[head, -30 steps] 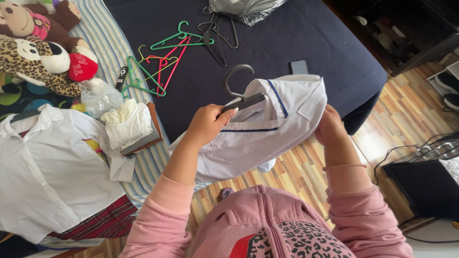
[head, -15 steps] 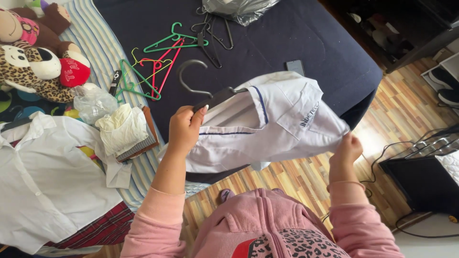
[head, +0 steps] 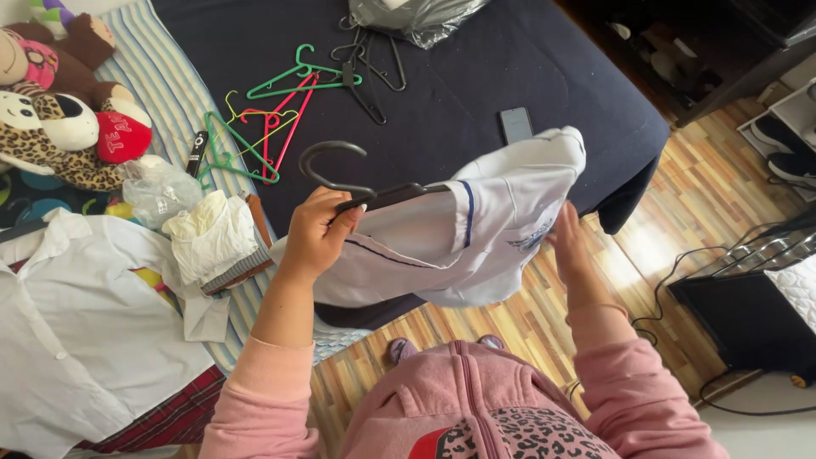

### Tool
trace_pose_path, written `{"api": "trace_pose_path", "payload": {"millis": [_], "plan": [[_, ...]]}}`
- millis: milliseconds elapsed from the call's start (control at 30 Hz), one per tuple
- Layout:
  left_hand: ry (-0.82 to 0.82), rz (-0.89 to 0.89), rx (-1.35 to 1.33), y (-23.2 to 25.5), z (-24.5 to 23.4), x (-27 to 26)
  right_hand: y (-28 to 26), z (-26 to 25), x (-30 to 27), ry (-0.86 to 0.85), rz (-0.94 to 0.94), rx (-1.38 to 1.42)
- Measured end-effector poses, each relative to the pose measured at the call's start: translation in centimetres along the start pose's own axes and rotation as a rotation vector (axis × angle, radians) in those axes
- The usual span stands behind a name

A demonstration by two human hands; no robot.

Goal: Hanging folded or loose shirts onto hangers and placing them in a closet.

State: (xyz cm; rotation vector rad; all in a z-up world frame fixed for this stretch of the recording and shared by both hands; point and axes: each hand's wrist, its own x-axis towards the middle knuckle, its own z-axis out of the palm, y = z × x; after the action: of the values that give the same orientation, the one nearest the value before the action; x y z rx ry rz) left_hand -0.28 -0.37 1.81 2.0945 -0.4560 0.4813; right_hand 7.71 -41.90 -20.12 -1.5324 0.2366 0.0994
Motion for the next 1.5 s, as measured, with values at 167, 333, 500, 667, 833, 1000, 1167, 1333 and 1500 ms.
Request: {"api": "trace_pose_path", "payload": {"millis": [167, 333, 500, 667, 833, 1000, 1167, 1333, 1500], "plan": [[-0.072, 0.055, -0.023, 0.1, 0.1, -0.1, -7.1, 2.4, -0.6, -0.107, 0.022, 0.398], [-0.118, 0.010, 0.003, 0.5, 0.1, -0.2, -6.6, -0.8, 1.3, -0.052, -0.263, 0.589], [0.073, 0.053, 0.215, -1.5, 0.7, -1.1, -12.6, 0.4, -6.9, 0.178, -0.786, 0.432], [0.041, 0.074, 0.208, -0.9, -0.2, -0.1, -8.0, -2.3, -4.7, 0.234, -0.298, -0.802], [0.006, 0.113, 0.175, 0.4, 0.0, 0.7, -14.5, 1.0, -7.3, 0.229, -0.790, -0.621], [-0.011, 0.256, 0.183, 2.5, 0.4, 1.3, -14.9, 0.6, -4.7, -0.214, -0.739, -1.074], [-0.077, 0.226, 0.164, 2.2, 0.1, 1.0, -15.6, -1.0, -4.8, -0.276, -0.248, -0.787], [-0.088, 0.343, 0.300, 1.8, 0.7, 1.3, -14.3, -4.6, -3.2, -0.005, -0.842, -0.834], [0.039, 0.311, 0.277, 0.9, -0.4, 1.8, -15.5, -1.8, -7.5, 0.116, -1.277, -1.144]]}}
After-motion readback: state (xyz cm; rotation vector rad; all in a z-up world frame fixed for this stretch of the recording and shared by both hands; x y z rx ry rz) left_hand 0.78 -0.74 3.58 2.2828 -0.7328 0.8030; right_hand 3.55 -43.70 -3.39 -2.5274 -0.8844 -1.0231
